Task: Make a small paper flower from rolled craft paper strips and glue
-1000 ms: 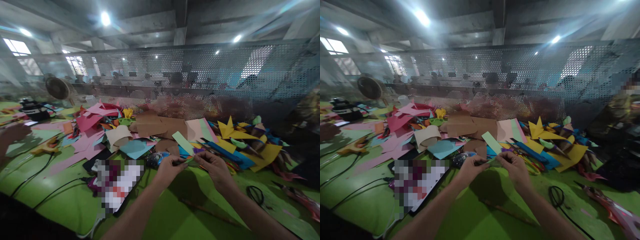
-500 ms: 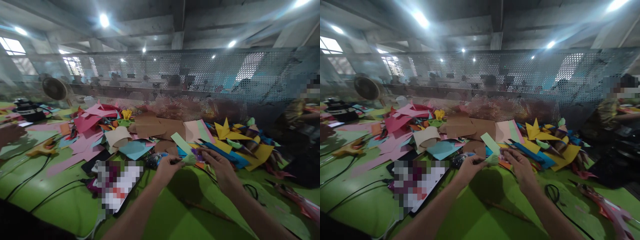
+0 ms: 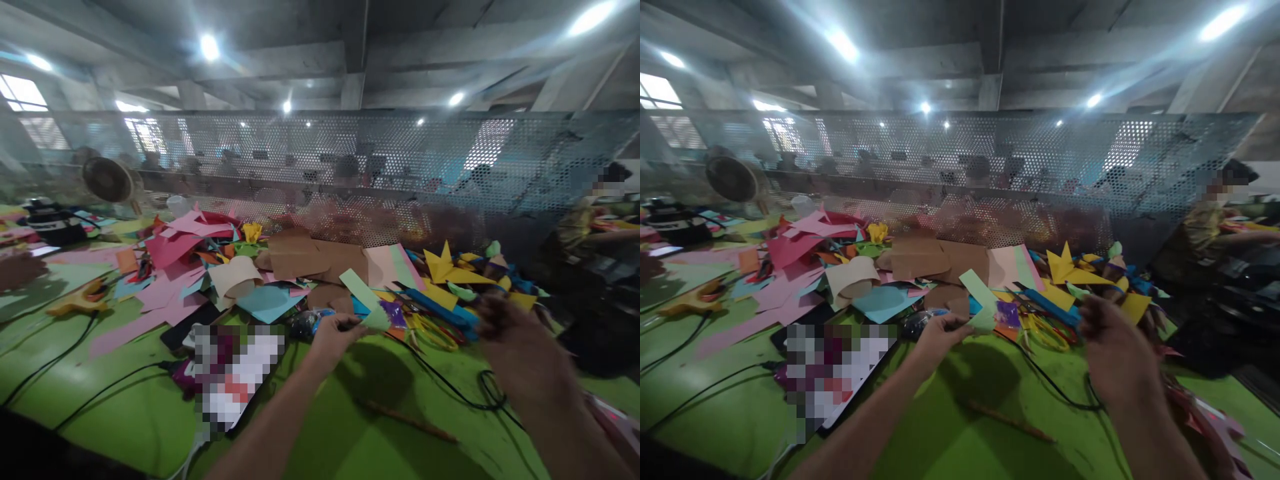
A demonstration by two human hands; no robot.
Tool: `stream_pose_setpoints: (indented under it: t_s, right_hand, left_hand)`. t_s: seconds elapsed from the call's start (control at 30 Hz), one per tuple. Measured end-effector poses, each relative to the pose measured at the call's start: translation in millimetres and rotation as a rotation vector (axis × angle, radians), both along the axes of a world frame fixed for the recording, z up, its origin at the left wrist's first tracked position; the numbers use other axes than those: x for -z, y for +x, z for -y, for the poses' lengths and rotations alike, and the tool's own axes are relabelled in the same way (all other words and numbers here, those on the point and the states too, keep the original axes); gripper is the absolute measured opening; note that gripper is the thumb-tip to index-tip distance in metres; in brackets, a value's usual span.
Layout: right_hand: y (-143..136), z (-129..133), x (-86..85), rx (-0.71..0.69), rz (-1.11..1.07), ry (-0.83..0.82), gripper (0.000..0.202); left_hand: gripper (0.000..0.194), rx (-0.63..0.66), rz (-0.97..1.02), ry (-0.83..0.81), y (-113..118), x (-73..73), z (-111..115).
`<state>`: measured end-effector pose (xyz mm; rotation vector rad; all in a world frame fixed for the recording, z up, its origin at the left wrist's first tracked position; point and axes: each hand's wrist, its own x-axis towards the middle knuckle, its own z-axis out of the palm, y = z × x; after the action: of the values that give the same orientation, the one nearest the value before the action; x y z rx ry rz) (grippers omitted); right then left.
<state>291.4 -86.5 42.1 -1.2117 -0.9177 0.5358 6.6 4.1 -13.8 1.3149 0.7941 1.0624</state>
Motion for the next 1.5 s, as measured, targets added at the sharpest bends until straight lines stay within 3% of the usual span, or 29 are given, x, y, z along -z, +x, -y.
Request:
stream_pose_setpoints:
  t_s: [0.13,0.23,0.43,0.8,1.5]
  right_hand:
    - [-76,-18,12.9,-0.136,-0.019,-0.122,0.042]
    - [-96,-17,19.7,-0.250,0.054,-0.222,0.045]
    - [-98,-17,28.4,-0.311,0.091,-0.276,0.049]
    - [-100,-20,35.9,-0.218,0.125,-0.229,0.042]
    - [-103,-17,32.6,-0.214,0.138,-0.228,0.037]
  left_hand:
    - [0.034,0.003,0.005,0.015,-1,0.3,1]
    - [0.033,0.021,-0.010,0.003,-1,-0.4,2]
    - [0.037,0.063,-0.018,-0.005,2,-4.5,8]
    - [0.020,0.111,-0.081,0.024,6,-0.5,12]
    - [0.022,0.121,-0.123,0.042,5,-1.7,12]
